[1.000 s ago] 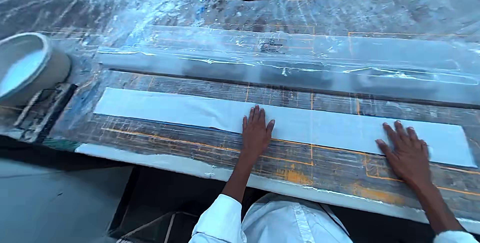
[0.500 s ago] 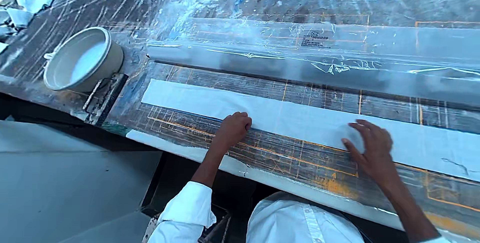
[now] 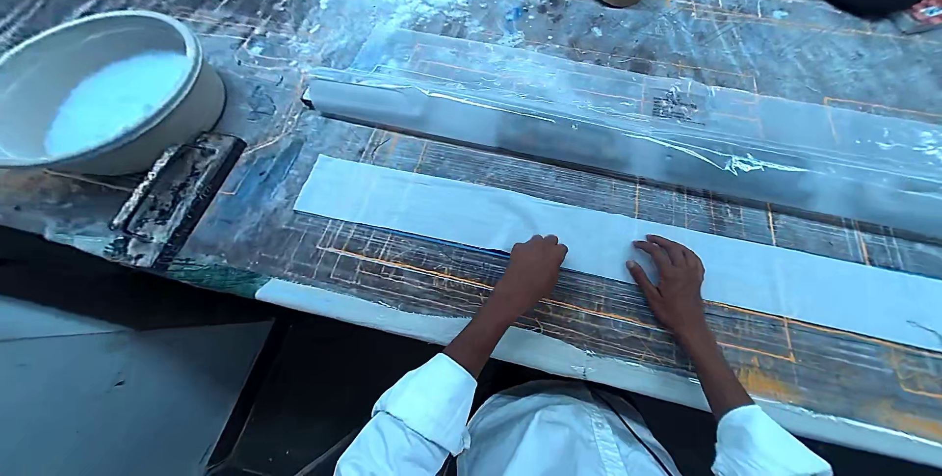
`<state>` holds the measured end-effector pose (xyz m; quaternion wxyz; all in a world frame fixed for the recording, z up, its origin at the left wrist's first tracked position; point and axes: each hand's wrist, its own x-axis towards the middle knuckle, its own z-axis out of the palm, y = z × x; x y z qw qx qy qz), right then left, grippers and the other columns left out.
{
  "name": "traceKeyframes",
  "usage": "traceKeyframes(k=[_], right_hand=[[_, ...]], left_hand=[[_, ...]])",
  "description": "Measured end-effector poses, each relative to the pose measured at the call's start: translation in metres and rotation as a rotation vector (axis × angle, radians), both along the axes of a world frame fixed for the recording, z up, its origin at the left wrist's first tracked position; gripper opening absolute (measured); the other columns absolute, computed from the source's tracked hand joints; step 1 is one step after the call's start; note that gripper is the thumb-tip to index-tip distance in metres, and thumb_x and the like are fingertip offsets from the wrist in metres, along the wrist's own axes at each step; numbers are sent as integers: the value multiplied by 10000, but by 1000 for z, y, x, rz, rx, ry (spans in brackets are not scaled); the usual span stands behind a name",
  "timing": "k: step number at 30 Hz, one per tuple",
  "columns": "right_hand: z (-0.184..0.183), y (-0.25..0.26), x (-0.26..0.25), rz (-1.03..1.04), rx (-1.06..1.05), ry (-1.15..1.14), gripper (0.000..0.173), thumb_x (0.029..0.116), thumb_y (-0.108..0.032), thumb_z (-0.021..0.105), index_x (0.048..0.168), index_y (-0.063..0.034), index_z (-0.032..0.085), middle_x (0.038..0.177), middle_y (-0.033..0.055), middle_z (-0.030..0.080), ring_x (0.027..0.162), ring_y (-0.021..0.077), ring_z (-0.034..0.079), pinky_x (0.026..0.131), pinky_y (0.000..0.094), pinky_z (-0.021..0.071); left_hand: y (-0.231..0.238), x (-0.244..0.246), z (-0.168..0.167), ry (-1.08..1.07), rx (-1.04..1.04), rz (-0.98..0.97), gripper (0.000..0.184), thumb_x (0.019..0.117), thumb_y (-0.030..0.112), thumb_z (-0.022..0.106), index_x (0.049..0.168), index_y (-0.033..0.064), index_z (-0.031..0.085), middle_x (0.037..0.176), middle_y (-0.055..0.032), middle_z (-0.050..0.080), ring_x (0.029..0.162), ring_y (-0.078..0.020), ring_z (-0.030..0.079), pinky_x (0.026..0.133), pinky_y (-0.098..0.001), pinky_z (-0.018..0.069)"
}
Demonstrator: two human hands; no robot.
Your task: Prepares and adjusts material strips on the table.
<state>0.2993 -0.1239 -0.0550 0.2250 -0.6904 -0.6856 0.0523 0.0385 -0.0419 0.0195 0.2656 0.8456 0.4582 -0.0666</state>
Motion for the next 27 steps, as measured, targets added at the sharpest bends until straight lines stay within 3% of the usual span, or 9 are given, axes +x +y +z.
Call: traceKeyframes(k=[4, 8, 11, 13, 15, 17, 20, 23, 27], right_hand=[[-2, 0, 2, -29, 7, -11, 483, 1024, -524, 473, 1270, -178, 705, 1411, 86, 605, 1328, 364, 518, 1105, 644, 319], [1, -1, 1, -44, 8, -34, 480, 1027, -530, 466, 1260, -186, 705, 1403, 68, 609, 1326, 347, 517, 1100, 631, 322], [-2, 3, 1, -50, 20, -42, 479, 1021, -538, 470, 1251, -194, 710, 1390, 65, 615, 1310, 344, 528, 1089, 626, 337], [-4, 1, 0, -49, 19, -36, 469, 1024, -530, 485, 1260, -192, 707, 1396, 69, 613, 1312, 349, 527, 1090, 629, 343], [-3, 1, 1, -45, 26, -43, 473, 1025, -531, 479, 1266, -190, 703, 1400, 69, 611, 1314, 351, 526, 1088, 623, 346], [-5, 2, 2, -37, 35, -37, 473, 1029, -523, 472, 1259, -185, 707, 1392, 76, 617, 1310, 352, 533, 1083, 626, 350], [-8, 1, 1, -42, 26, -16, 472, 1033, -516, 457, 1258, -185, 708, 1395, 76, 612, 1315, 345, 529, 1095, 631, 332], [-8, 2, 1, -58, 19, -7, 484, 1028, -531, 451, 1258, -196, 713, 1395, 61, 614, 1316, 346, 525, 1099, 641, 317], [-4, 2, -4, -74, -7, 25, 487, 1030, -533, 449, 1248, -190, 717, 1394, 75, 609, 1334, 369, 507, 1104, 667, 295]], left_hand=[[11, -27, -15, -121, 179, 29, 281, 897, -35, 661, 1154, 69, 708, 1183, -136, 663, 1121, -346, 628, 838, -525, 539], [16, -39, -6, -44, 90, -53, 145, 983, 58, 598, 1030, 51, 735, 1062, -149, 717, 1048, -337, 688, 828, -524, 550], [20, -46, -16, -170, 222, -20, 197, 906, -36, 650, 1061, 50, 734, 1046, -141, 693, 1034, -337, 659, 808, -487, 539], [24, -51, -14, -102, 134, -16, 202, 929, -27, 632, 1096, 49, 715, 1102, -148, 684, 1077, -342, 651, 856, -515, 534], [25, -59, -7, -56, 79, 9, 143, 974, 33, 592, 1013, 43, 729, 1049, -151, 715, 1048, -337, 687, 837, -535, 547], [26, -70, -11, -156, 185, 99, 149, 912, -39, 629, 970, 30, 747, 987, -149, 720, 1000, -343, 688, 809, -520, 556], [29, -81, -14, -73, 111, 129, 196, 917, -43, 624, 1057, 44, 730, 1090, -146, 688, 1095, -345, 637, 888, -519, 531], [31, -85, -2, 24, 39, 122, 158, 983, 35, 589, 993, 49, 746, 1048, -136, 711, 1062, -320, 675, 887, -503, 543], [28, -94, -12, -72, 152, 164, 269, 888, -97, 614, 1079, 52, 730, 1101, -135, 692, 1062, -339, 657, 867, -512, 549]])
